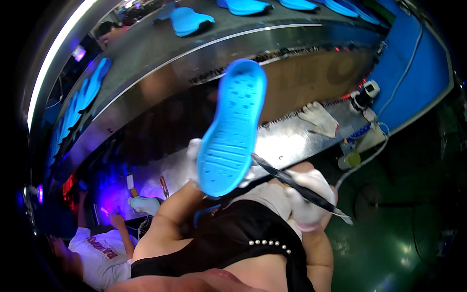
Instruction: The person uses a brush to apply a substance to blue shoe soles one at a time, then places each sole onto a conveyor belt.
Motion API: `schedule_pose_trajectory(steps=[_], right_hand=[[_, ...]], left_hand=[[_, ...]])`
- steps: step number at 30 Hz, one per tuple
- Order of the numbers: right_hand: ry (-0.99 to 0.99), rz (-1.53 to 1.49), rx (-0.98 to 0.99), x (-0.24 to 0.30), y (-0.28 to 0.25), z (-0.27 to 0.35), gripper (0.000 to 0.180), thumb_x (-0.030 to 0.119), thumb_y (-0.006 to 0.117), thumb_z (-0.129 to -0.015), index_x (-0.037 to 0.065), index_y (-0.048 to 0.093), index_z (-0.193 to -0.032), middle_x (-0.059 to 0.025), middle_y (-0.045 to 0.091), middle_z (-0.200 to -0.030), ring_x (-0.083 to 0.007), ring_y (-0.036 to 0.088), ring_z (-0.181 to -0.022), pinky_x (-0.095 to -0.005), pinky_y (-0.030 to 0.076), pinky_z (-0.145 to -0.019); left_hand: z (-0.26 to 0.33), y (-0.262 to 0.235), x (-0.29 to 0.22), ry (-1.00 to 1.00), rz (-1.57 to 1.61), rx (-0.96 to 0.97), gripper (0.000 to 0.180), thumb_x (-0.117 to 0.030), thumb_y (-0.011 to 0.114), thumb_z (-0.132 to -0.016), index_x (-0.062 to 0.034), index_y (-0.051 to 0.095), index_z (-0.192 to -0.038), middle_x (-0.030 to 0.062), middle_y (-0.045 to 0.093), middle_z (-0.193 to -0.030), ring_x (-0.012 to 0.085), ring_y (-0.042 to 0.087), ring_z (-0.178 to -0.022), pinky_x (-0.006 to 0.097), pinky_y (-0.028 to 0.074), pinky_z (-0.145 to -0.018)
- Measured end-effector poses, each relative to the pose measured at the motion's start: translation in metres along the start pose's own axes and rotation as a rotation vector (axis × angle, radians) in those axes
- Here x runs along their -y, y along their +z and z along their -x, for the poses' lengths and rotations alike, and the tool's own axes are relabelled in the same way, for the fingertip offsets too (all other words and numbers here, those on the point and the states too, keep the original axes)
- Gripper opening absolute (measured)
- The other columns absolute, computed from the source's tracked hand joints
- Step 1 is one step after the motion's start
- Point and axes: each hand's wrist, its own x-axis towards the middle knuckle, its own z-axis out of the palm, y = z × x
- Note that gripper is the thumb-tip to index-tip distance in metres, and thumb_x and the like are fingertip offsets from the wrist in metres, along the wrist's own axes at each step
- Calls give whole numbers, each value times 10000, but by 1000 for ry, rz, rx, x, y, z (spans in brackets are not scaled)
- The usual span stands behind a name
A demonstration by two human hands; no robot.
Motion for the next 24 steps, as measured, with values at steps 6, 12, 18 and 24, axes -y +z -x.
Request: schedule_pose_trajectory(steps=[6,12,18,24], right_hand=[[101,-189,-104,-4,1,-4,255,-29,691,-741,-33,599,-978,-174,659,-905,-183,608,-734,-272,499,-669],[162,-178,-40,-9,9,0,282,-111,664,-669,-46,614,-939,-134,639,-855,-184,628,-738,-259,509,-686],[418,-144,-134,-13,10,10,260,-108,684,-674,-59,626,-923,-120,647,-878,-151,629,-749,-231,505,-670],[403,-160,-130,-19,10,12,237,-90,673,-729,-55,639,-961,-101,662,-869,-112,622,-765,-218,507,-692]], left_hand=[[-14,87,-174,114,-51,101,1084,-808,420,-788,35,233,-1444,313,471,-1284,415,598,-1007,482,541,-828],[4,91,-310,812,-712,-569,679,-474,435,-929,-57,294,-1447,166,378,-1461,367,423,-1306,478,435,-995],[125,94,-321,-10,-2752,-1811,354,-262,511,-901,-81,586,-1197,203,578,-1237,385,557,-1132,471,494,-874],[160,82,-331,285,-2907,-1736,258,-243,570,-885,-51,640,-1043,190,619,-1145,385,569,-1086,444,468,-897]])
